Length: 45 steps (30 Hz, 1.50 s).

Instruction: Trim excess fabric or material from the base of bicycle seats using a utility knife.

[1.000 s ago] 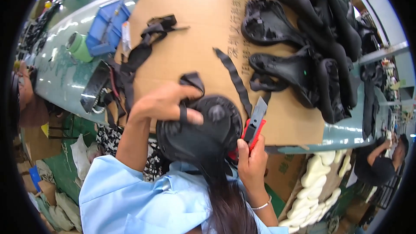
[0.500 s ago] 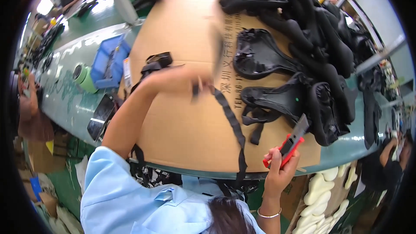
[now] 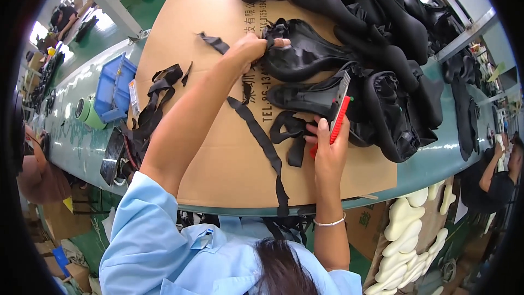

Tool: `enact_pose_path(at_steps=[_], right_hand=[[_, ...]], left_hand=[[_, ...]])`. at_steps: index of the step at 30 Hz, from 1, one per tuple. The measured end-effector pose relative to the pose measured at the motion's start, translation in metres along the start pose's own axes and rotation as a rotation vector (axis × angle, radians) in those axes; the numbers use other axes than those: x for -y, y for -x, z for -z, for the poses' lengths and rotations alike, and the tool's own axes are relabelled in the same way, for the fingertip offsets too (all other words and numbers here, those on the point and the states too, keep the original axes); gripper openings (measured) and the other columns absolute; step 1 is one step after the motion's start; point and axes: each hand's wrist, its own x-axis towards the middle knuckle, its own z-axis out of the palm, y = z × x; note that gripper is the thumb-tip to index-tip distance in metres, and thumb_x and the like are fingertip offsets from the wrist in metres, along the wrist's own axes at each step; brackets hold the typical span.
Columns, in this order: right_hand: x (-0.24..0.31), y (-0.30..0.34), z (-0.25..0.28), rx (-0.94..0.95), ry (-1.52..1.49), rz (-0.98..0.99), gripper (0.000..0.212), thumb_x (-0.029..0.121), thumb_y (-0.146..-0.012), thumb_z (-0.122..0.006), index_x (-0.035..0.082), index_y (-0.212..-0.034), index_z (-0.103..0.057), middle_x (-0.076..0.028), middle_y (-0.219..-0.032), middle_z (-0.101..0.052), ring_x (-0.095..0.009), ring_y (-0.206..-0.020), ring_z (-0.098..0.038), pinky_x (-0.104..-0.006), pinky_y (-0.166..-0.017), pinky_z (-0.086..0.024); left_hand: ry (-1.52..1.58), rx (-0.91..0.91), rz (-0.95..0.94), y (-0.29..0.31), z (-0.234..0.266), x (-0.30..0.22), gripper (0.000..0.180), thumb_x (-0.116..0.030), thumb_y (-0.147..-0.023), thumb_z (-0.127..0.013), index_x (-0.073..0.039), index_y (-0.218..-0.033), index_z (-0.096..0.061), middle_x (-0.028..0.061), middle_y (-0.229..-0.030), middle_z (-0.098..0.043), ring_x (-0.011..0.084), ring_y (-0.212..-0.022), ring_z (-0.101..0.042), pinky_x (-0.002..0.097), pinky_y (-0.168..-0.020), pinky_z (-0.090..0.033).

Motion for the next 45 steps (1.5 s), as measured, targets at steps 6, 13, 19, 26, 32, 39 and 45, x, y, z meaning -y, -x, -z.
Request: enact_pose_path(at_steps=[6, 13, 19, 26, 32, 39, 45], right_hand=[[-0.008, 0.005, 0.011, 0.008, 0.0, 0.11, 0.04, 0.023, -0.099, -0.053, 0.001, -0.131, -0.044, -0.016, -0.12, -0.058, -0.025, -0.108, -0.06, -0.0326, -0.084, -0.051], [-0.002, 0.031, 0.015, 0.082, 0.074, 0.092, 0.037, 0.018, -0.095, -0.058, 0.001, -0.126, -0.046, -0.011, -0.114, -0.06, -0.014, -0.09, -0.062, -0.0257, -0.069, -0.053], [0.021, 0.073, 0.026, 0.176, 0.335, 0.071, 0.036, 0.017, -0.093, -0.062, 0.001, -0.122, -0.048, -0.008, -0.102, -0.063, -0.01, -0.075, -0.06, -0.0236, -0.067, -0.05], [0.022, 0.066, 0.019, 0.107, 0.323, 0.094, 0.034, 0.018, -0.092, -0.063, 0.002, -0.12, -0.051, -0.006, -0.09, -0.062, -0.011, -0.073, -0.059, -0.0255, -0.069, -0.049], [0.015, 0.044, -0.017, 0.248, 0.155, 0.244, 0.035, 0.019, -0.093, -0.062, 0.002, -0.12, -0.05, -0.01, -0.103, -0.064, -0.016, -0.084, -0.063, -0.0274, -0.079, -0.049], [0.015, 0.055, -0.016, 0.336, 0.589, 0.406, 0.035, 0.012, -0.088, -0.066, 0.002, -0.117, -0.05, -0.016, -0.097, -0.063, -0.026, -0.082, -0.063, -0.0353, -0.073, -0.05], [0.023, 0.025, -0.038, 0.396, 0.881, 0.777, 0.041, -0.002, -0.079, -0.063, 0.002, -0.118, -0.048, -0.02, -0.093, -0.06, -0.038, -0.085, -0.057, -0.0432, -0.076, -0.044]], left_hand=[[0.095, -0.332, -0.509, 0.057, 0.052, 0.018, 0.055, -0.022, -0.066, -0.08, 0.006, -0.109, -0.06, 0.0113, -0.093, -0.066, 0.0182, -0.081, -0.065, 0.0286, -0.073, -0.054], [0.345, -0.018, -0.283, 0.168, 0.141, 0.065, 0.051, -0.012, -0.069, -0.069, 0.007, -0.115, -0.058, 0.0127, -0.098, -0.066, 0.0194, -0.082, -0.066, 0.0296, -0.073, -0.056], [0.436, 0.145, -0.084, 0.167, 0.155, 0.116, 0.081, -0.016, -0.06, -0.069, 0.005, -0.134, -0.044, 0.018, -0.122, -0.059, 0.0277, -0.106, -0.063, 0.0375, -0.094, -0.052], [0.326, 0.244, -0.13, 0.178, 0.15, 0.119, 0.042, -0.016, -0.065, -0.07, 0.001, -0.103, -0.065, 0.002, -0.081, -0.064, 0.0089, -0.061, -0.057, 0.0194, -0.057, -0.046], [0.34, 0.195, 0.012, 0.189, 0.126, 0.11, 0.044, -0.022, -0.074, -0.076, 0.003, -0.109, -0.064, 0.0028, -0.089, -0.066, 0.0106, -0.081, -0.06, 0.0256, -0.078, -0.049], [-0.854, -0.298, -0.543, 0.252, 0.102, 0.086, 0.026, -0.016, -0.079, -0.07, -0.001, -0.097, -0.061, 0.0064, -0.081, -0.06, 0.0171, -0.072, -0.059, 0.0283, -0.065, -0.046], [-0.661, 0.671, -0.425, 0.336, 0.083, 0.073, 0.021, -0.005, -0.078, -0.055, -0.005, -0.099, -0.054, 0.0121, -0.09, -0.054, 0.0281, -0.08, -0.059, 0.0385, -0.068, -0.046]])
